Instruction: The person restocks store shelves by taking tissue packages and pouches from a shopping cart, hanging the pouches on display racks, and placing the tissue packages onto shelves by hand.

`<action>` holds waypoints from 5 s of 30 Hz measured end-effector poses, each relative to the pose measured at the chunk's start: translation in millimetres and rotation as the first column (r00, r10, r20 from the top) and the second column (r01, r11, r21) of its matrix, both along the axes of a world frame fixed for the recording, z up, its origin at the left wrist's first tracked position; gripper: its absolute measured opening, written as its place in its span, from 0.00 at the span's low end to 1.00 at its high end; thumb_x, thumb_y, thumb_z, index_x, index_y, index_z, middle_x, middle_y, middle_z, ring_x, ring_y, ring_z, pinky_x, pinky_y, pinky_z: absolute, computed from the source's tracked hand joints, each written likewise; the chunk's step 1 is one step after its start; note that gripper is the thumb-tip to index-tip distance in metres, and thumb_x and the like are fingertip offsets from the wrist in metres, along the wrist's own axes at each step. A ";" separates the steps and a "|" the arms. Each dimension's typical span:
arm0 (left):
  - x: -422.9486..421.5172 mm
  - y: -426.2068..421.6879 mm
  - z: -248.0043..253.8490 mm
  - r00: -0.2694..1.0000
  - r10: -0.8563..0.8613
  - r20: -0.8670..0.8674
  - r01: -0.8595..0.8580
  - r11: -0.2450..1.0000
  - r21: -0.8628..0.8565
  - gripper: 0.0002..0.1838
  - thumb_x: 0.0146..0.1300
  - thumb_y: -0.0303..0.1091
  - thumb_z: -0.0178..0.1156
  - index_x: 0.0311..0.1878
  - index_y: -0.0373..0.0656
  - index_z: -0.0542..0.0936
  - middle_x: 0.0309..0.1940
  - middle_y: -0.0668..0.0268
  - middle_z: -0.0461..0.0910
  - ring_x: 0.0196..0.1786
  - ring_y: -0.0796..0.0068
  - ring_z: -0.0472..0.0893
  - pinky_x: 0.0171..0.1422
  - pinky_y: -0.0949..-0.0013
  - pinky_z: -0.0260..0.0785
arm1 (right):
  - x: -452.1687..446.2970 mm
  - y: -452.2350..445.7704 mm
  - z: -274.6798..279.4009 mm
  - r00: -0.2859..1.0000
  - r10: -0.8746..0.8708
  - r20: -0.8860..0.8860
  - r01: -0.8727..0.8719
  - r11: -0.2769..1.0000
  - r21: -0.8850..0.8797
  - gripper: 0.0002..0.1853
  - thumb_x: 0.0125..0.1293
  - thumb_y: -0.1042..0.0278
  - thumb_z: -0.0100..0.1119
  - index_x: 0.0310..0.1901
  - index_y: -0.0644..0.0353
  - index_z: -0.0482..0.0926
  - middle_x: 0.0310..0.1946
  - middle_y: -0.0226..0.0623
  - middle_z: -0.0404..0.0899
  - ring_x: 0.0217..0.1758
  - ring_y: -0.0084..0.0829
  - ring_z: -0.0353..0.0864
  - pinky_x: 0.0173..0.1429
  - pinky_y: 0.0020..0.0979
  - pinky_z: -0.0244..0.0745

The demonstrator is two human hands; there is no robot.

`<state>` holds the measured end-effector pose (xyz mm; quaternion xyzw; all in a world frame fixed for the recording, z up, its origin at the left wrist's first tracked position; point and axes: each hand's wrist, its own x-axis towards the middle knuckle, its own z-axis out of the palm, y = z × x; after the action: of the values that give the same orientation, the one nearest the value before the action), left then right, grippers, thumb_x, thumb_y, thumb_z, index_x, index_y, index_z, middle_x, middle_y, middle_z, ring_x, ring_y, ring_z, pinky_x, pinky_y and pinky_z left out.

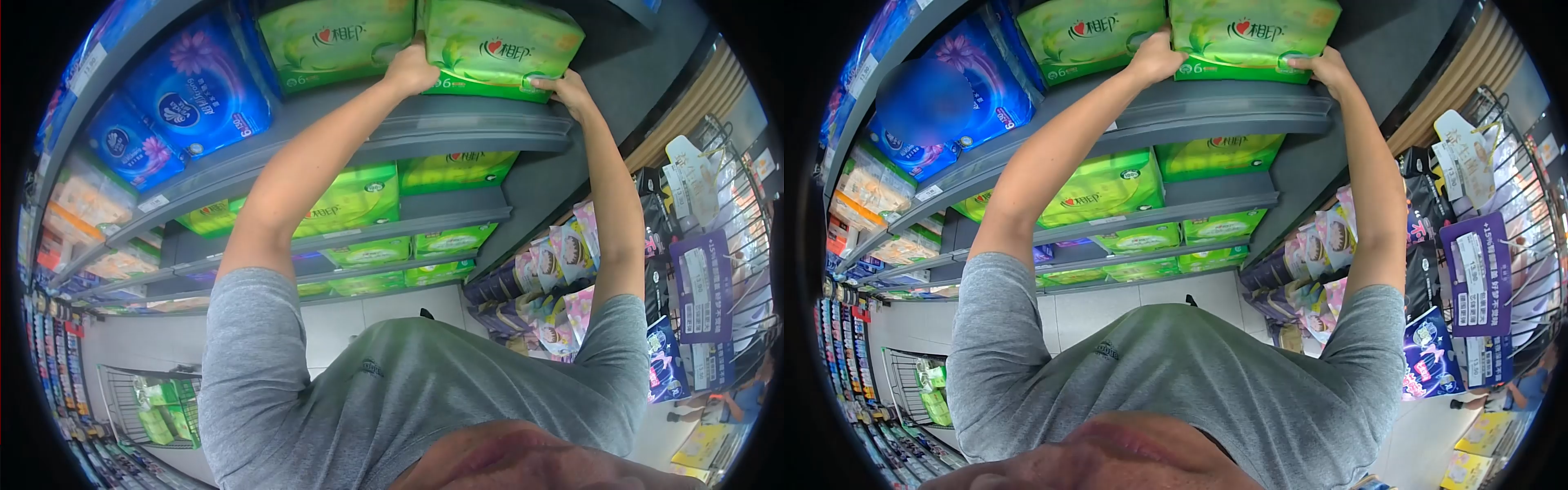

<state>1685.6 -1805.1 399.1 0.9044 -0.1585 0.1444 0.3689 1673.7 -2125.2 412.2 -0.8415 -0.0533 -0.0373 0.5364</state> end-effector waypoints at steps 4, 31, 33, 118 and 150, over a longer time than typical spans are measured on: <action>-1.5 1.6 -2.2 0.997 -0.034 0.066 0.033 0.999 0.014 0.34 0.50 0.29 0.54 0.65 0.39 0.60 0.46 0.42 0.80 0.50 0.44 0.80 0.53 0.54 0.73 | -3.6 2.0 -4.3 0.998 -0.066 0.012 0.065 0.997 0.036 0.26 0.57 0.68 0.70 0.57 0.64 0.75 0.53 0.40 0.80 0.58 0.36 0.78 0.64 0.38 0.69; -431.3 159.8 -443.0 0.458 0.436 -0.775 -0.437 0.869 0.231 0.22 0.54 0.34 0.59 0.53 0.39 0.78 0.47 0.46 0.81 0.54 0.52 0.80 0.58 0.56 0.72 | -244.8 241.5 -488.6 0.676 0.489 -0.551 -0.474 0.861 0.183 0.16 0.65 0.59 0.59 0.24 0.60 0.78 0.17 0.30 0.76 0.20 0.21 0.72 0.24 0.29 0.65; -572.8 199.4 -496.0 -0.001 0.560 -0.829 -0.449 0.740 0.501 0.22 0.57 0.38 0.59 0.53 0.36 0.78 0.56 0.45 0.77 0.63 0.49 0.74 0.66 0.57 0.67 | -277.0 178.8 -635.0 0.250 0.379 -0.891 -0.880 0.473 -0.045 0.14 0.64 0.60 0.55 0.31 0.60 0.84 0.24 0.39 0.82 0.25 0.30 0.80 0.30 0.36 0.74; -1174.9 1339.4 -437.8 0.035 0.981 -0.193 -0.949 0.093 0.300 0.20 0.53 0.35 0.62 0.50 0.39 0.79 0.47 0.49 0.79 0.51 0.48 0.78 0.57 0.53 0.71 | -932.0 1386.0 -469.3 0.142 0.553 -0.821 -0.616 0.698 0.364 0.22 0.67 0.60 0.61 0.55 0.68 0.74 0.47 0.42 0.81 0.47 0.29 0.82 0.49 0.30 0.78; -1157.1 1331.5 -344.2 0.614 -0.070 -0.786 -0.789 -0.041 -0.613 0.28 0.66 0.36 0.59 0.66 0.37 0.66 0.55 0.60 0.76 0.53 0.68 0.79 0.54 0.65 0.75 | -933.5 1376.6 -357.4 0.420 0.535 -0.733 -0.272 0.845 0.460 0.41 0.53 0.47 0.70 0.56 0.76 0.67 0.51 0.49 0.76 0.53 0.35 0.76 0.57 0.34 0.70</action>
<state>528.5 -473.6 54.9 0.4034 0.3847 0.0063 0.8302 740.2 -748.5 54.8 -0.6314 0.0145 0.4963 0.5956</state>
